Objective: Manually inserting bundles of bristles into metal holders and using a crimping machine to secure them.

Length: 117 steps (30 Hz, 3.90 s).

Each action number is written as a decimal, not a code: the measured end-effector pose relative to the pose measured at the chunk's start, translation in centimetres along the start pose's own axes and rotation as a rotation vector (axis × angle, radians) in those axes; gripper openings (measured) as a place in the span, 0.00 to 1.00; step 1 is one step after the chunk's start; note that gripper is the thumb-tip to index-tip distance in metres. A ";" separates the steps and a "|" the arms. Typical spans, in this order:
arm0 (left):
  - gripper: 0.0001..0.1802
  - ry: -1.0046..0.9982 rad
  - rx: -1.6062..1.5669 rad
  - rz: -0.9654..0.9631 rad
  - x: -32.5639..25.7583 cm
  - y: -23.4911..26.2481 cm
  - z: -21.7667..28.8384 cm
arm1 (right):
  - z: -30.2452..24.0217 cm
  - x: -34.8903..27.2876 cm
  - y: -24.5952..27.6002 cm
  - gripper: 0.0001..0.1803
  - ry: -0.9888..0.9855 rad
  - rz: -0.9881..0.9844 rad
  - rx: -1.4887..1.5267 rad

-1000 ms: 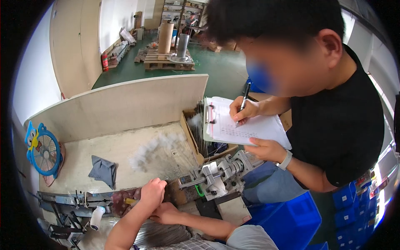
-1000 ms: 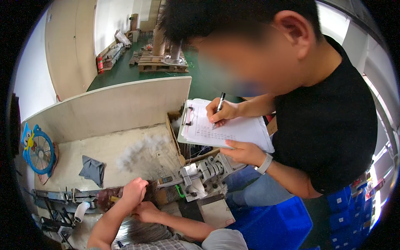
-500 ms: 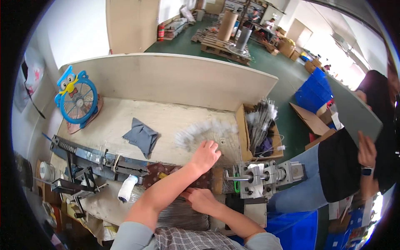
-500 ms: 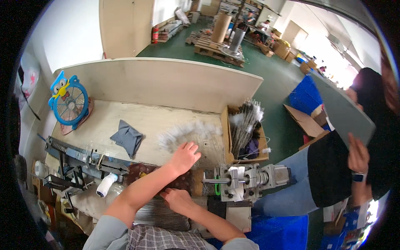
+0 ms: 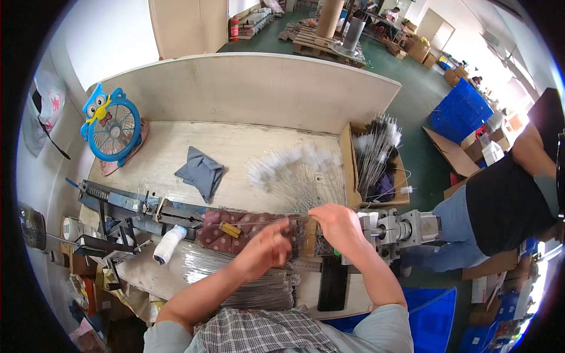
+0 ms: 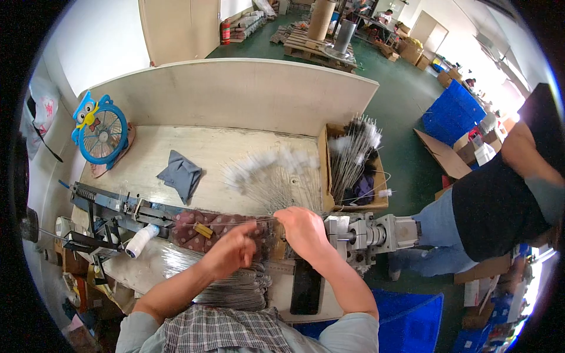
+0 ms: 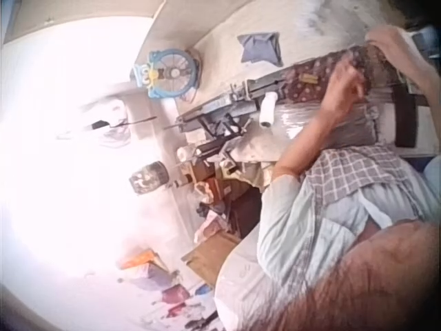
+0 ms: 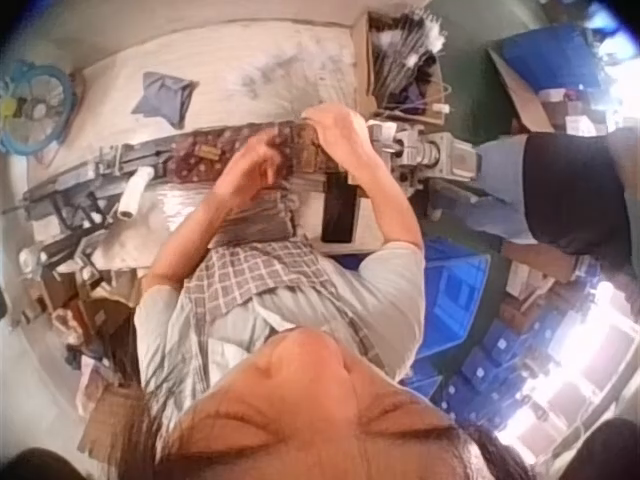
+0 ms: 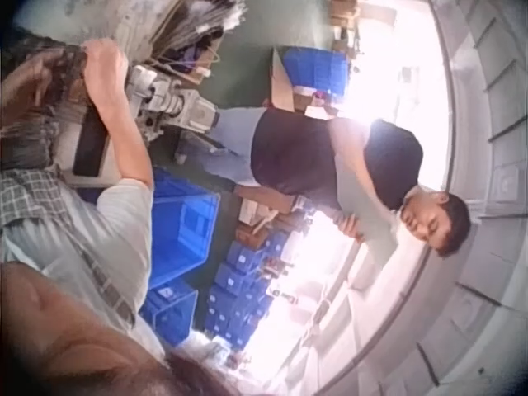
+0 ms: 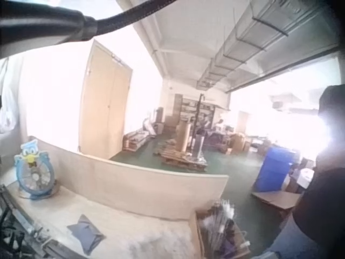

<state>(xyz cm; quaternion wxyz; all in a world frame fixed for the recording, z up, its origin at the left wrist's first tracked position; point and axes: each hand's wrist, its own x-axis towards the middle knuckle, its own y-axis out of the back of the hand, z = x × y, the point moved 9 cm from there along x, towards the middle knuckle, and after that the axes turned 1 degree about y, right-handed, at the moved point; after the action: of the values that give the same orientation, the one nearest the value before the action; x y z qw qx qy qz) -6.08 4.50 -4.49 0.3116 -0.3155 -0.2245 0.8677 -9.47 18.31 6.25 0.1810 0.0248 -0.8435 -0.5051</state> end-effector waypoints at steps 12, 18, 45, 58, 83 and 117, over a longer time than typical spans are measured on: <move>0.22 -0.362 0.353 0.162 0.8 -1.8 4.5 | 0.6 -0.3 1.6 0.10 -0.234 -0.321 -0.010; 0.19 -0.142 0.027 0.176 -0.7 -0.3 4.3 | 0.1 0.0 2.9 0.09 -0.120 -0.188 0.136; 0.26 -0.399 -0.384 0.606 -14.6 12.3 4.7 | -15.5 8.1 -10.4 0.05 0.289 -0.096 0.220; 0.26 -0.434 0.480 0.765 -10.1 15.6 2.6 | -15.8 5.6 -5.6 0.05 0.352 0.108 0.159; 0.14 -0.481 -0.564 0.960 -25.2 28.7 -1.1 | -11.7 1.8 -13.4 0.11 0.223 -0.296 0.380; 0.09 -0.519 -0.261 0.673 -8.6 8.9 4.4 | -11.9 5.3 -3.3 0.07 0.290 0.118 0.143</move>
<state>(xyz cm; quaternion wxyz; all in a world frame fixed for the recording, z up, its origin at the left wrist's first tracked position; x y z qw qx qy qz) -7.41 -8.49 -3.10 -0.0973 -0.1796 -0.2879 0.9356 -10.94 5.44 9.98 0.3279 0.0608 -0.8423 -0.4235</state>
